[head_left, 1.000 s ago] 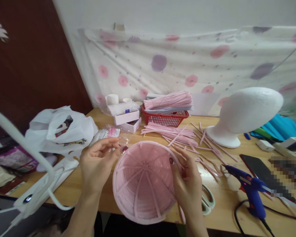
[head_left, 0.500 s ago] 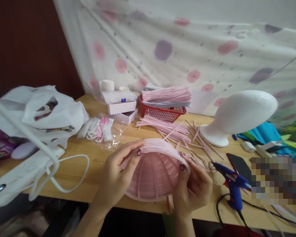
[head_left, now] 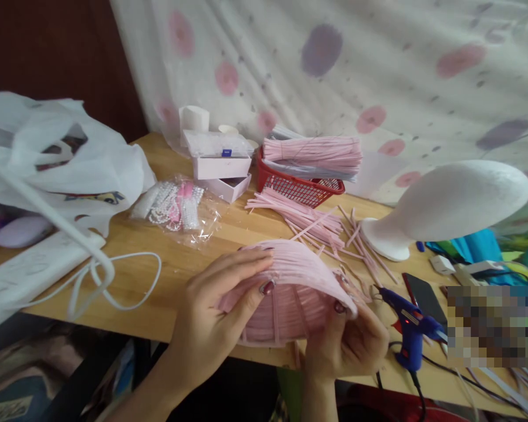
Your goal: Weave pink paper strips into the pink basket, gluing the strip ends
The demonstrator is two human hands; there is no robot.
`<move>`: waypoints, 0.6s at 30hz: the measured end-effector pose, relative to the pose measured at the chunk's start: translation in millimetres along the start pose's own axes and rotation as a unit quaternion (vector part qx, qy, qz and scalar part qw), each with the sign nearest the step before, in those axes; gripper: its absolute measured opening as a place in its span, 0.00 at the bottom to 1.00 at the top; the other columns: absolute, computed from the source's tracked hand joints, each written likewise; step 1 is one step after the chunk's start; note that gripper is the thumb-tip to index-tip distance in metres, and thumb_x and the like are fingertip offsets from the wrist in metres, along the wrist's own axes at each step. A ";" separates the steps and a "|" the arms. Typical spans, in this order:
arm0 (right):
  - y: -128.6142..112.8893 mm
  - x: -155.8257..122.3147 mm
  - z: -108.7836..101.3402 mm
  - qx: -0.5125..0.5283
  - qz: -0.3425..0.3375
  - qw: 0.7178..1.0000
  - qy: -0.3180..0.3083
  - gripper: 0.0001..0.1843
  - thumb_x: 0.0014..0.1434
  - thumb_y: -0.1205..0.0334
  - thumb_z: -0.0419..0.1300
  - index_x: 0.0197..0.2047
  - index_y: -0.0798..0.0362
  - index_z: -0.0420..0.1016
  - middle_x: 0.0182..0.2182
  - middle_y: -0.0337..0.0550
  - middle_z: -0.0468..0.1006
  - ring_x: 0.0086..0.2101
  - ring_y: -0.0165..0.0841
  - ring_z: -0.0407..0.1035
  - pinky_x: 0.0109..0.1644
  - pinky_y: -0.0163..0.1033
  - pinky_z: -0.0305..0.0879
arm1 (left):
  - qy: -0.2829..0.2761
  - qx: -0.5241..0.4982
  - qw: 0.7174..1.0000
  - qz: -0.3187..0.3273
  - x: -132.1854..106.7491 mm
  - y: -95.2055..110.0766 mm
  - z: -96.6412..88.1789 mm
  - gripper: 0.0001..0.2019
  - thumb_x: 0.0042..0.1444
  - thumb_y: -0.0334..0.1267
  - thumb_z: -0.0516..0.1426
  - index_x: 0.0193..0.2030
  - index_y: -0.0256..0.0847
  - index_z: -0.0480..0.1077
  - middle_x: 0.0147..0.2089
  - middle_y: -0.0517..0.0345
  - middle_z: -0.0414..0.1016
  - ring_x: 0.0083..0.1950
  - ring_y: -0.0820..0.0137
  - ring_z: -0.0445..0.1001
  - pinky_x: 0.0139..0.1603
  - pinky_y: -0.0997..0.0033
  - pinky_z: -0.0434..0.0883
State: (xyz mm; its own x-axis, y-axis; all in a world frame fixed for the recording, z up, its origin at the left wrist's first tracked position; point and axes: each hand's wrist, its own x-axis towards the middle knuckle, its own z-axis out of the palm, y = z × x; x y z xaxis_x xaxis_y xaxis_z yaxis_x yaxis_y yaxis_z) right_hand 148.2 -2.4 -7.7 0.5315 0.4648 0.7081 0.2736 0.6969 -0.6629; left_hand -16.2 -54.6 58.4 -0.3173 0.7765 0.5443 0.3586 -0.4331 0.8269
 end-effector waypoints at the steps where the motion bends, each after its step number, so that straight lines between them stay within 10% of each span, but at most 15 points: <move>1: -0.4 -0.4 0.0 -0.006 0.005 1.000 0.003 0.06 0.63 0.65 0.70 0.44 0.47 0.80 0.39 0.43 0.85 0.38 0.43 0.82 0.51 0.60 0.80 | -0.001 0.003 1.000 0.002 -0.2 0.7 0.0 0.12 0.64 0.32 0.63 0.52 0.49 0.83 0.55 0.58 0.86 0.57 0.64 0.85 0.64 0.58 0.81; 18: -2.5 -2.4 0.7 -0.008 -0.004 1.000 0.015 0.08 0.62 0.67 0.70 0.43 0.45 0.81 0.38 0.40 0.85 0.37 0.40 0.81 0.48 0.55 0.81 | 0.038 0.090 0.994 0.047 -2.7 7.7 4.4 0.10 0.64 0.30 0.60 0.47 0.44 0.81 0.50 0.58 0.88 0.54 0.69 0.86 0.65 0.68 0.79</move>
State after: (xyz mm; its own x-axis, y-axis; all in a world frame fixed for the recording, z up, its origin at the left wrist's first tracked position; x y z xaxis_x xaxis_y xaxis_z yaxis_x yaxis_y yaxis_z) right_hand 145.7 -4.8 -7.6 0.5532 0.4426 0.7058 0.2906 0.6914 -0.6614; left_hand -8.7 -58.1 62.6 -0.3382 0.6969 0.6324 0.5394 -0.4070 0.7371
